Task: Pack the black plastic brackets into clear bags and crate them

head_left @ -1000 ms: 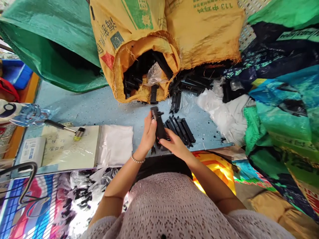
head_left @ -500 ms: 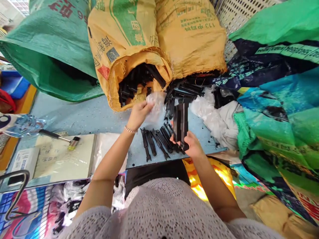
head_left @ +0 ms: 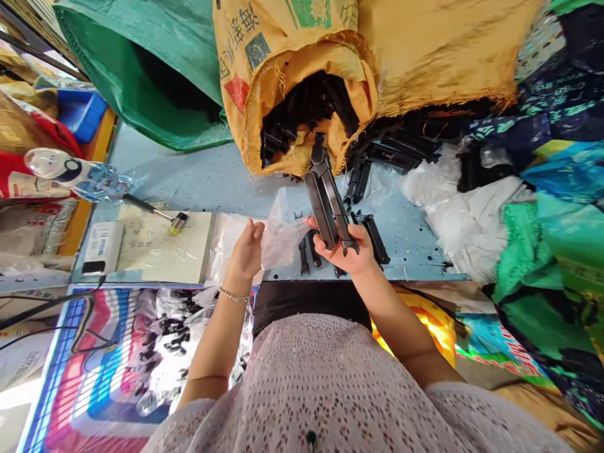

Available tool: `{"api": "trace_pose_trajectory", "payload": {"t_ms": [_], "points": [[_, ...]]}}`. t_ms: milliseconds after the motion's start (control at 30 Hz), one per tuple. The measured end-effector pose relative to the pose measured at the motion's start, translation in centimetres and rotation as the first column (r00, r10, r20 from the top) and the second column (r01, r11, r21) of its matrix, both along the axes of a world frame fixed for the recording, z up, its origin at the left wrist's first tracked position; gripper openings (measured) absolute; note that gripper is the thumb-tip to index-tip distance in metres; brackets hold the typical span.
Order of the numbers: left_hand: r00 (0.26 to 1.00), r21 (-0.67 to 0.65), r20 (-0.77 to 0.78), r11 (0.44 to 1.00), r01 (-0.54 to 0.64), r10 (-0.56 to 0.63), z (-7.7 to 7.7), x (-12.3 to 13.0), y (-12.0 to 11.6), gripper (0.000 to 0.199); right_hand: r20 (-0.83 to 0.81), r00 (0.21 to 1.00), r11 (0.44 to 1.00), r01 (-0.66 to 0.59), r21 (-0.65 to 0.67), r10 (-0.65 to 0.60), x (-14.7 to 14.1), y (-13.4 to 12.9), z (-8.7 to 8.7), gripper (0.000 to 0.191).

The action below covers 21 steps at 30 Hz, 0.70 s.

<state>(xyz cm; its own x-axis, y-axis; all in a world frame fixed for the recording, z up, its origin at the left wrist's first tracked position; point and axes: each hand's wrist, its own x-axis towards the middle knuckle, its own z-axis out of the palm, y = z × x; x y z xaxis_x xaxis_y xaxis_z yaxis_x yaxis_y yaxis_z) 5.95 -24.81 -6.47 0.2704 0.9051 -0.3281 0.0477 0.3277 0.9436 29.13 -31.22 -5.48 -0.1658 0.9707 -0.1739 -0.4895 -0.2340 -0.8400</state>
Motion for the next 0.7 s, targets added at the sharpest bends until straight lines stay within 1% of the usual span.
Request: {"api": "trace_pose_trajectory", "payload": {"t_ms": [33, 67, 100, 133, 167, 200, 233, 267, 300, 333, 367, 400, 433, 467, 500, 533, 567, 600, 633, 700], "points": [[1.0, 0.008, 0.009, 1.0, -0.026, 0.026, -0.2, -0.1, -0.7, 0.078, -0.012, 1.0, 1.0, 0.0, -0.013, 0.0, -0.3, 0.1, 0.1, 0.055], [0.996, 0.068, -0.005, 0.994, -0.09, 0.091, -0.3, -0.1, -1.5, 0.079, -0.024, 1.0, 1.0, 0.0, -0.028, 0.0, -0.6, 0.1, 0.3, 0.055], [0.981, 0.181, -0.045, 0.967, -0.179, 0.19, -0.3, -0.1, -2.4, 0.077, -0.028, 1.0, 0.999, 0.001, -0.042, -0.002, -0.8, 0.1, 0.4, 0.054], [0.944, 0.333, -0.102, 0.905, -0.266, 0.315, -0.1, 0.0, -3.3, 0.074, -0.02, 1.0, 0.998, 0.003, -0.057, -0.004, -1.1, 0.1, 0.5, 0.053], [0.882, 0.5, -0.161, 0.807, -0.315, 0.444, 0.1, 0.0, -4.2, 0.072, -0.006, 1.0, 0.998, 0.004, -0.07, -0.004, -1.3, 0.1, 0.6, 0.053], [0.816, 0.644, -0.209, 0.704, -0.299, 0.538, 0.4, 0.1, -5.0, 0.07, 0.006, 1.0, 0.997, 0.003, -0.079, -0.003, -1.6, 0.0, 0.7, 0.054], [0.778, 0.735, -0.253, 0.637, -0.232, 0.575, 0.6, 0.2, -5.6, 0.067, 0.007, 1.0, 0.996, 0.001, -0.085, -0.001, -1.9, 0.0, 0.7, 0.054], [0.779, 0.773, -0.289, 0.615, -0.153, 0.557, 0.7, 0.4, -6.0, 0.061, -0.007, 1.0, 0.996, -0.004, -0.091, 0.003, -2.2, -0.1, 0.7, 0.055], [0.81, 0.772, -0.314, 0.63, -0.086, 0.495, 0.7, 0.6, -6.0, 0.053, -0.038, 0.999, 0.995, -0.012, -0.098, 0.008, -2.4, -0.1, 0.7, 0.055], [0.855, 0.737, -0.326, 0.675, -0.038, 0.403, 0.6, 1.0, -5.8, 0.045, -0.085, 0.996, 0.994, -0.018, -0.107, 0.009, -2.6, -0.2, 0.7, 0.055], [0.898, 0.672, -0.318, 0.741, -0.012, 0.303, 0.2, 1.3, -5.3, 0.036, -0.142, 0.99, 0.993, -0.028, -0.118, 0.011, -2.8, -0.2, 0.6, 0.055], [0.933, 0.584, -0.282, 0.811, -0.016, 0.222, -0.3, 1.7, -4.6, 0.029, -0.198, 0.98, 0.991, -0.042, -0.13, 0.016, -2.8, -0.2, 0.6, 0.055], [0.96, 0.481, -0.22, 0.876, -0.048, 0.173, -0.9, 2.0, -3.8, 0.024, -0.247, 0.969, 0.989, -0.055, -0.138, 0.019, -2.7, -0.3, 0.5, 0.054], [0.979, 0.371, -0.137, 0.924, -0.092, 0.153, -1.5, 2.3, -3.0, 0.021, -0.282, 0.959, 0.988, -0.065, -0.143, 0.022, -2.5, -0.4, 0.4, 0.052], [0.986, 0.27, -0.048, 0.953, -0.139, 0.157, -2.1, 2.5, -2.4, 0.021, -0.299, 0.954, 0.987, -0.069, -0.145, 0.023, -2.2, -0.5, 0.3, 0.05], [0.984, 0.189, 0.033, 0.965, -0.18, 0.177, -2.6, 2.6, -1.9, 0.023, -0.3, 0.954, 0.987, -0.068, -0.144, 0.022, -1.9, -0.7, 0.1, 0.047], [0.976, 0.141, 0.088, 0.968, -0.209, 0.198, -2.9, 2.6, -1.7, 0.026, -0.288, 0.957, 0.987, -0.067, -0.143, 0.023, -1.7, -0.9, 0.0, 0.045], [0.972, 0.133, 0.11, 0.966, -0.222, 0.208, -3.2, 2.7, -1.6, 0.027, -0.268, 0.963, 0.988, -0.067, -0.141, 0.027, -1.5, -1.2, -0.3, 0.044], [0.974, 0.168, 0.096, 0.962, -0.217, 0.203, -3.4, 2.8, -1.6, 0.024, -0.243, 0.969, 0.988, -0.07, -0.139, 0.034, -1.3, -1.4, -0.5, 0.042], [0.985, 0.318, 0.007, 0.933, -0.167, 0.174, -3.4, 2.9, -2.0, 0.016, -0.184, 0.981, 0.989, -0.083, -0.121, 0.06, -1.4, -1.7, -0.8, 0.038]]}}
